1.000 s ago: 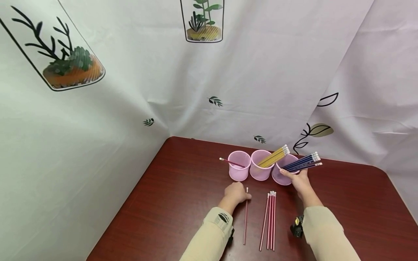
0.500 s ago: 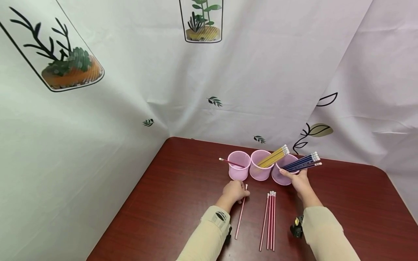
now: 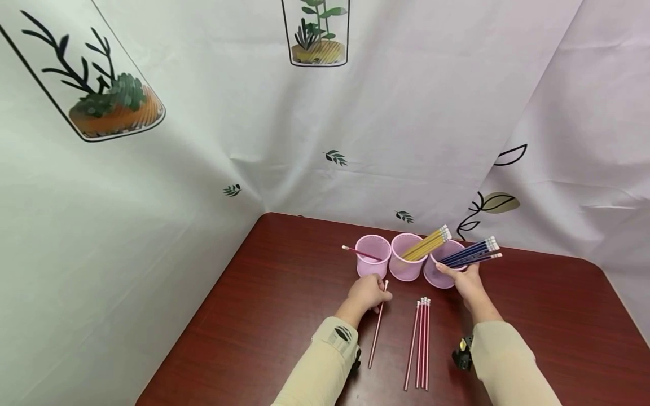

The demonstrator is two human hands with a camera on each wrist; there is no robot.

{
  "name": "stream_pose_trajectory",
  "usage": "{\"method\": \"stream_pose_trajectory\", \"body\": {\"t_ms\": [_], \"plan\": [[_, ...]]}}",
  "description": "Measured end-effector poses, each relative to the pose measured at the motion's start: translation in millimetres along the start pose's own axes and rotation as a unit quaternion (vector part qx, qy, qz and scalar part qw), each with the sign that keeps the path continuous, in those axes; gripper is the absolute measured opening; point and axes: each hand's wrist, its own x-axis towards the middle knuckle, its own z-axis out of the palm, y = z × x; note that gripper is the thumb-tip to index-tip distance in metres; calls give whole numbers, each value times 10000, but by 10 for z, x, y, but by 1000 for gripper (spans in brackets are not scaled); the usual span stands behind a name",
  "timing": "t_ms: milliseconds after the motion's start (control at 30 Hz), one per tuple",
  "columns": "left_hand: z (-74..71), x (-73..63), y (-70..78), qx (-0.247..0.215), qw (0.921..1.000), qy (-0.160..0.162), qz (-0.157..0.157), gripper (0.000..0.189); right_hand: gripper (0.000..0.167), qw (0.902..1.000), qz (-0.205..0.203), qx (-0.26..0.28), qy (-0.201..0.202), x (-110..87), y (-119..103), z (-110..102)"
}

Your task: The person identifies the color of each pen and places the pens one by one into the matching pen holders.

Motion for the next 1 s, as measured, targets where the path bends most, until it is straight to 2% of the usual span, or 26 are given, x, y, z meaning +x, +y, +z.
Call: {"method": "stream_pose_trajectory", "body": {"t_ms": [267, 533, 633, 767, 867, 1000], "plan": [[-81, 14, 80, 66, 9996, 204, 170, 23, 94, 9999, 156, -19, -31, -4, -9, -6], [-163, 1, 151, 87, 9990, 317, 311, 23, 94, 10000, 86, -14, -33, -9, -13, -7], [-189, -8, 183, 50, 9986, 359, 394, 21, 101, 10000, -64, 48, -1, 133, 168, -36], [-230, -11, 221, 48, 9975, 463, 524, 20, 100, 9999, -132, 100, 48, 166, 216, -39], [-284, -11, 257, 49, 9962, 623, 604, 20, 98, 9998, -162, 83, 38, 163, 220, -43], [-389, -12, 312, 36, 9933, 924, 688, 19, 108, 9993, -330, 150, 73, 340, 447, -81]]}}
